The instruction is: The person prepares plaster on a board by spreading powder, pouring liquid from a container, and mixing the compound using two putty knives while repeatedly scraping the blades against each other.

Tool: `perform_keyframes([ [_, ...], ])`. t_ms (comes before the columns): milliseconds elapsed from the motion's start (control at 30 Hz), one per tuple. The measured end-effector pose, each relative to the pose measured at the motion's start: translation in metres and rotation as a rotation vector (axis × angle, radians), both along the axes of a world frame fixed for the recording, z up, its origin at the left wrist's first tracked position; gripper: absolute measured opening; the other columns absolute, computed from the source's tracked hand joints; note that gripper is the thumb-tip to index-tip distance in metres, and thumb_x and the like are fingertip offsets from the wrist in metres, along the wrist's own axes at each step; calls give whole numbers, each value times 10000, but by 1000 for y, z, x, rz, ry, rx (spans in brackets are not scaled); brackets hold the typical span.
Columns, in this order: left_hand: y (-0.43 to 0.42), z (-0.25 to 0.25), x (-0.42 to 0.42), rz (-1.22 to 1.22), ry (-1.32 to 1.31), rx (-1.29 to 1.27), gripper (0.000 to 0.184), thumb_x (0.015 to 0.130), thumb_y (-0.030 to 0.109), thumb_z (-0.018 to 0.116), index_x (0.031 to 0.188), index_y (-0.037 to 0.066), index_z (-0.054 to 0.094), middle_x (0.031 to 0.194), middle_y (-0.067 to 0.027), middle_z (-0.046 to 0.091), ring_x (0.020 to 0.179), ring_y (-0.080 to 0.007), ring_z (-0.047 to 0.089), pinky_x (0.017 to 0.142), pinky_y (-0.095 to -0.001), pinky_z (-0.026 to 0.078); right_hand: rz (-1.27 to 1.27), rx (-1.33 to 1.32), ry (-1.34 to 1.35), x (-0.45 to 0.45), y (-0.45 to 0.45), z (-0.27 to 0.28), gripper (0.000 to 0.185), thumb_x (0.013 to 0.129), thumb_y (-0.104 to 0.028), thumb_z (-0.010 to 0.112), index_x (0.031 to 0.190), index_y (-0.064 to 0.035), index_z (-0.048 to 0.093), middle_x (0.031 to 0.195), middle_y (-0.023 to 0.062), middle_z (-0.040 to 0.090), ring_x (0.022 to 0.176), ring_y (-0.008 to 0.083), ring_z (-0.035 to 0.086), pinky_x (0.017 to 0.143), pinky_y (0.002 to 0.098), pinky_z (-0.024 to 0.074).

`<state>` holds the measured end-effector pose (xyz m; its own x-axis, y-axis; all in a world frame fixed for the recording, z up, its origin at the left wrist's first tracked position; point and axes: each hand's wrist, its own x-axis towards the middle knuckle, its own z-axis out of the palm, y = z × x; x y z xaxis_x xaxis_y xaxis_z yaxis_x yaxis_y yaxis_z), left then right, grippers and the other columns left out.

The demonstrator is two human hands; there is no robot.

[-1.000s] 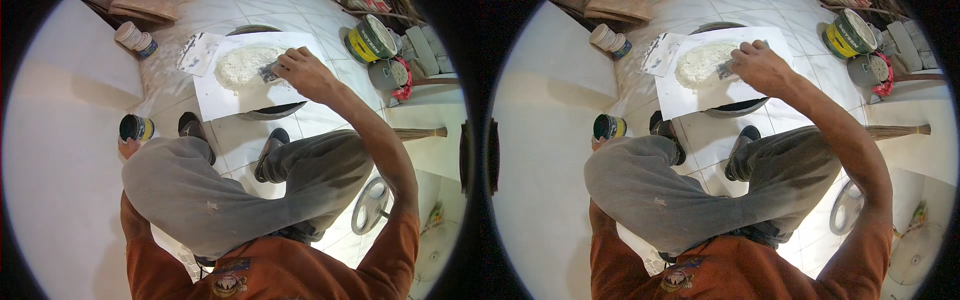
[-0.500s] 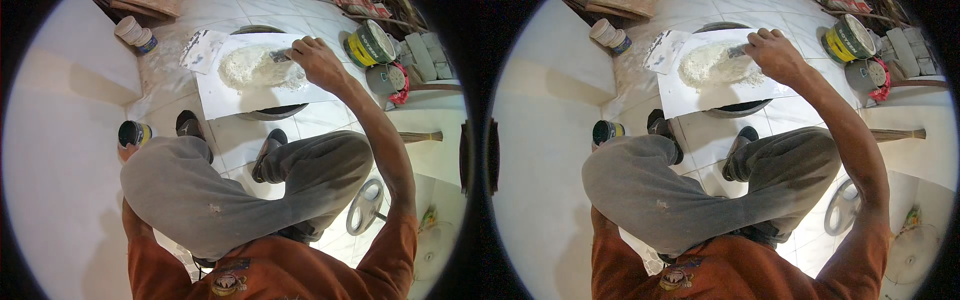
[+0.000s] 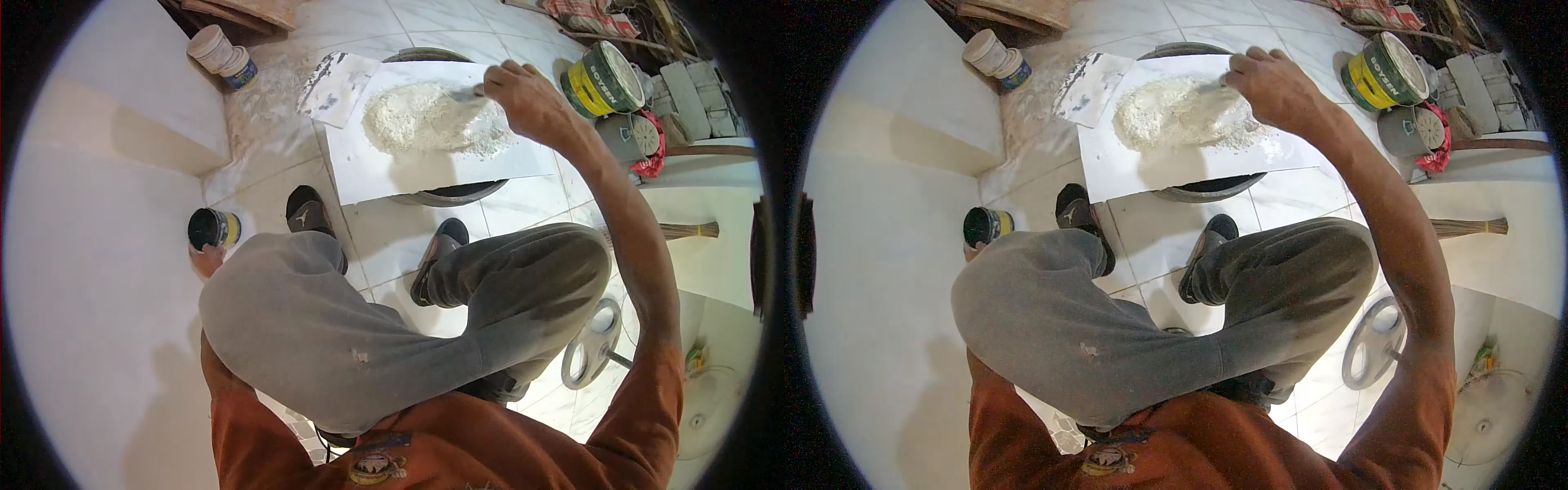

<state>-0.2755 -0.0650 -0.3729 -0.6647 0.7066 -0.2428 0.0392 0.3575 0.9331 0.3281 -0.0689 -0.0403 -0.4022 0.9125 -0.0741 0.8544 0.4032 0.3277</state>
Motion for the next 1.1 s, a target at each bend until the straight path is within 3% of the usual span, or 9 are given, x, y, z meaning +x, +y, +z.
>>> perform_keyframes([
  [433, 24, -21, 1, -144, -5, 46, 653, 882, -12, 484, 1476, 98, 237, 1022, -263, 595, 648, -315, 667, 565, -389, 604, 170, 5, 42, -33, 24, -1, 295, 808, 26, 626, 1067, -97, 697, 1079, 55, 630, 1094, 204, 570, 946, 371, 476],
  [700, 14, -36, -19, -266, -175, 75, 607, 947, 164, 552, 1462, 87, 240, 1065, -268, 583, 721, -303, 669, 594, -373, 582, 316, 24, 121, -54, 25, -19, 369, 765, 57, 646, 1103, -84, 691, 1033, 43, 622, 1087, 194, 557, 981, 343, 449],
  [767, 7, -8, -3, -229, -240, 19, 619, 951, 231, 580, 1449, 62, 253, 1047, -257, 591, 708, -283, 656, 575, -351, 555, 282, -36, 70, -51, 24, -10, 357, 758, 62, 648, 1080, -85, 698, 1023, 41, 624, 1087, 194, 557, 990, 346, 444],
  [833, 14, -2, 15, 96, -154, -87, 655, 941, 273, 602, 1437, 22, 254, 988, -222, 601, 661, -244, 622, 531, -323, 511, 263, -92, 124, -44, 22, 3, 357, 742, 97, 637, 1047, -77, 701, 1025, 66, 631, 1064, 214, 575, 988, 358, 453],
  [900, 16, 7, 26, 160, -8, -170, 691, 930, 311, 626, 1420, -15, 264, 925, -186, 604, 626, -206, 588, 496, -303, 473, 209, -49, 154, -26, 27, 9, 355, 782, 76, 601, 1094, -70, 682, 1107, 90, 642, 1083, 237, 590, 983, 378, 469],
  [967, 18, 60, 45, -41, 77, -148, 708, 921, 340, 646, 1401, -38, 287, 863, -145, 598, 603, -171, 557, 471, -288, 442, 50, -3, 201, -7, 17, 22, 351, 829, 65, 508, 1121, -49, 665, 1176, 128, 644, 1088, 276, 612, 946, 394, 504],
  [1000, 23, 77, 49, -140, 55, -90, 711, 919, 352, 652, 1394, -44, 301, 834, -124, 593, 593, -153, 544, 459, -279, 426, 171, 168, 169, 26, 17, 10, 272, 879, -6, 496, 1098, -16, 657, 1049, 164, 668, 946, 274, 651, 847, 387, 534],
  [1067, 48, 116, 71, -382, -11, 89, 580, 951, 350, 603, 1363, -5, 402, 847, -90, 612, 648, -141, 565, 531, -271, 453, -473, -133, 411, 41, -5, 39, 213, 917, -103, 540, 1064, -4, 657, 889, 135, 670, 764, 222, 651, 728, 369, 536],
  [1100, 62, 147, 89, -525, 67, 129, 477, 979, 340, 553, 1336, 32, 482, 884, -79, 638, 711, -148, 596, 613, -274, 496, -539, -175, 607, 69, -14, 32, 202, 916, -118, 564, 1047, 6, 656, 871, 121, 665, 735, 207, 641, 696, 364, 529],
])
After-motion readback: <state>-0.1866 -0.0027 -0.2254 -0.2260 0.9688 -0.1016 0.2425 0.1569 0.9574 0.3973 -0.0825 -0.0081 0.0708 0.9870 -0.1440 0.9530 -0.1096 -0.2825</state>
